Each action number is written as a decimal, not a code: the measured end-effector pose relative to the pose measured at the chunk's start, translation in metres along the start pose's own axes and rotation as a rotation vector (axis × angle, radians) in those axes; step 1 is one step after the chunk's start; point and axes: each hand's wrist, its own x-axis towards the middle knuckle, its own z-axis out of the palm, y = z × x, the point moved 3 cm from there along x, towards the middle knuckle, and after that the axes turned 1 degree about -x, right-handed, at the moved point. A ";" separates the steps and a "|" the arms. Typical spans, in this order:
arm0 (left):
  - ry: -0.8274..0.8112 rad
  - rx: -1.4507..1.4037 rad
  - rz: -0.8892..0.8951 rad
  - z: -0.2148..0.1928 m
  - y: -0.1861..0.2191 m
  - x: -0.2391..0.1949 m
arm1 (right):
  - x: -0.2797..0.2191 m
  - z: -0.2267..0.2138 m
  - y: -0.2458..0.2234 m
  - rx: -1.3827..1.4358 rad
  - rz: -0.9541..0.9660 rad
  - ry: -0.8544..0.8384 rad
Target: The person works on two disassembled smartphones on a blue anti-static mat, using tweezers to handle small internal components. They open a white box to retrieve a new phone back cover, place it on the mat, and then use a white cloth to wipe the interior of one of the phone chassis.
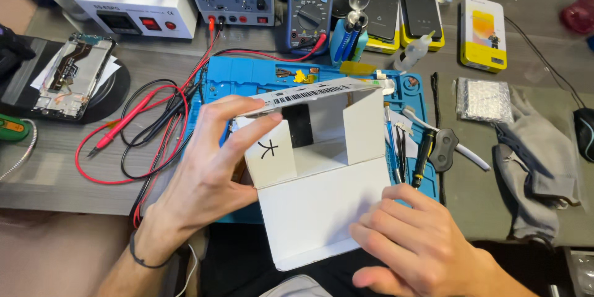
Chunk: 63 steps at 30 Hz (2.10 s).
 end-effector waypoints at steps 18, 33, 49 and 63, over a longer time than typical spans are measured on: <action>0.017 -0.272 0.031 -0.003 -0.003 -0.003 | 0.017 -0.042 0.054 -0.731 0.059 -0.256; 0.109 -0.182 0.119 -0.002 0.032 0.004 | 0.055 0.027 0.069 -0.431 0.280 -0.374; 0.087 -0.230 0.077 -0.002 0.021 0.000 | 0.039 0.020 0.071 -0.429 0.303 -0.475; 0.161 -0.242 -0.015 -0.015 0.012 -0.014 | 0.001 -0.063 0.142 0.280 0.862 0.515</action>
